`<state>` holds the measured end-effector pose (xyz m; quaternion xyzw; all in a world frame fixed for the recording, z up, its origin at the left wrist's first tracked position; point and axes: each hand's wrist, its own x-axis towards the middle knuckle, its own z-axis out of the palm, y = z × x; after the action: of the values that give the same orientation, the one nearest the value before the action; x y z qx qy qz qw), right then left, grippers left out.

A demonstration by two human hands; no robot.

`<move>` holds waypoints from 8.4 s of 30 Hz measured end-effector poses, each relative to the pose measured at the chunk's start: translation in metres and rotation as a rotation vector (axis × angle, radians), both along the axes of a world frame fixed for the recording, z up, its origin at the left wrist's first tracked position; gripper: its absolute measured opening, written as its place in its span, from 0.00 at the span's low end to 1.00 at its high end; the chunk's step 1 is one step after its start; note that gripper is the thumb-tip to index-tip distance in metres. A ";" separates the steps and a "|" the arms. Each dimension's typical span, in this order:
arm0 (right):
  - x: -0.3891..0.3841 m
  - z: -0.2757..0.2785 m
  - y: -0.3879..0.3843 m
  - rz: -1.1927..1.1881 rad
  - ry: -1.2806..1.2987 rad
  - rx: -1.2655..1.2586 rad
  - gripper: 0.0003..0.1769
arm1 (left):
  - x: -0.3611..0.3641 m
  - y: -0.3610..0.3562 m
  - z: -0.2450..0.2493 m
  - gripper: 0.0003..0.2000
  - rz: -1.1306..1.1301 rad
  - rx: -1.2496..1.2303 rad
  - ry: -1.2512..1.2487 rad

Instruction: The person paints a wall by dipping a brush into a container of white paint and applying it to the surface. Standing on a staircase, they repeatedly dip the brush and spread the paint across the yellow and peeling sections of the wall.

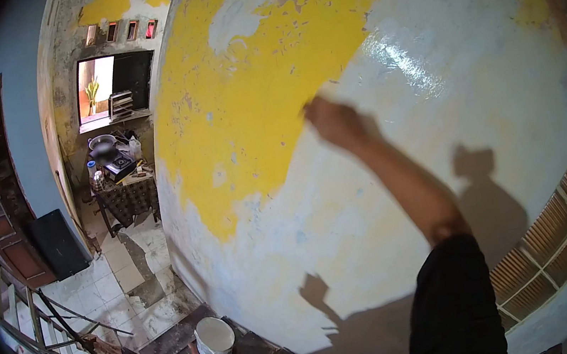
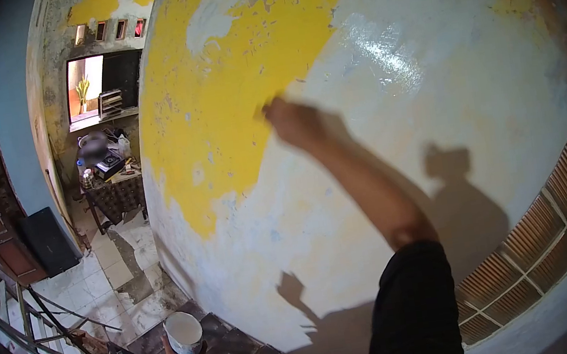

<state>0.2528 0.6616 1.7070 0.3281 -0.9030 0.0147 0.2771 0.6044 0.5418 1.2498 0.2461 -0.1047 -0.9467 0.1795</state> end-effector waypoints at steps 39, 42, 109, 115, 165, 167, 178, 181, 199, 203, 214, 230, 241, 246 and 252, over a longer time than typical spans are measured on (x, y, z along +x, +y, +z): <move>-0.049 0.012 -0.035 0.159 0.728 0.181 0.08 | 0.019 -0.002 -0.017 0.29 0.096 0.088 -0.052; -0.069 -0.117 -0.028 0.448 0.585 0.320 0.09 | 0.022 0.001 -0.021 0.29 0.087 0.075 -0.067; 0.103 -0.219 0.136 0.342 0.058 0.143 0.03 | -0.015 -0.005 0.000 0.31 -0.267 -0.054 0.196; 0.102 -0.082 0.161 -0.065 0.031 0.133 0.09 | -0.018 -0.004 0.004 0.29 -0.231 -0.061 0.114; 0.103 -0.178 0.141 0.192 0.489 -0.010 0.07 | 0.027 -0.013 0.002 0.29 -0.064 -0.023 -0.056; 0.109 -0.130 0.129 0.235 0.532 -0.209 0.10 | 0.031 -0.014 -0.008 0.29 -0.049 0.005 -0.038; 0.097 -0.423 0.139 0.170 -0.200 -0.110 0.11 | 0.065 -0.019 -0.026 0.28 0.001 0.064 0.065; 0.080 -0.402 0.163 0.117 -0.061 -0.044 0.10 | 0.067 -0.014 -0.015 0.28 0.033 -0.136 0.003; 0.138 -0.479 0.119 0.154 -0.615 -0.229 0.05 | 0.082 -0.001 -0.047 0.30 0.062 0.059 0.098; 0.139 -0.535 0.105 0.202 -0.629 -0.190 0.05 | 0.085 0.012 -0.033 0.29 0.191 0.037 0.142; 0.055 -0.637 0.092 0.208 -0.690 0.039 0.03 | 0.067 0.023 -0.054 0.29 0.170 0.013 -0.031; 0.085 -0.614 0.114 0.274 -0.646 -0.054 0.06 | 0.040 0.018 -0.067 0.28 0.159 0.073 0.003; 0.012 -0.454 0.047 0.210 -0.269 -0.101 0.04 | 0.035 0.036 -0.064 0.29 0.171 0.050 -0.062; 0.038 -0.281 0.035 0.280 -0.134 -0.259 0.06 | 0.041 0.023 -0.057 0.29 0.057 0.067 0.039; 0.046 -0.444 0.038 0.252 -0.354 -0.320 0.07 | 0.054 0.010 -0.065 0.28 0.066 0.077 0.008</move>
<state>0.2985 0.6998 1.2628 0.3825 -0.8755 0.2487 0.1593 0.6580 0.5517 1.1852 0.2522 -0.0595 -0.9446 0.2013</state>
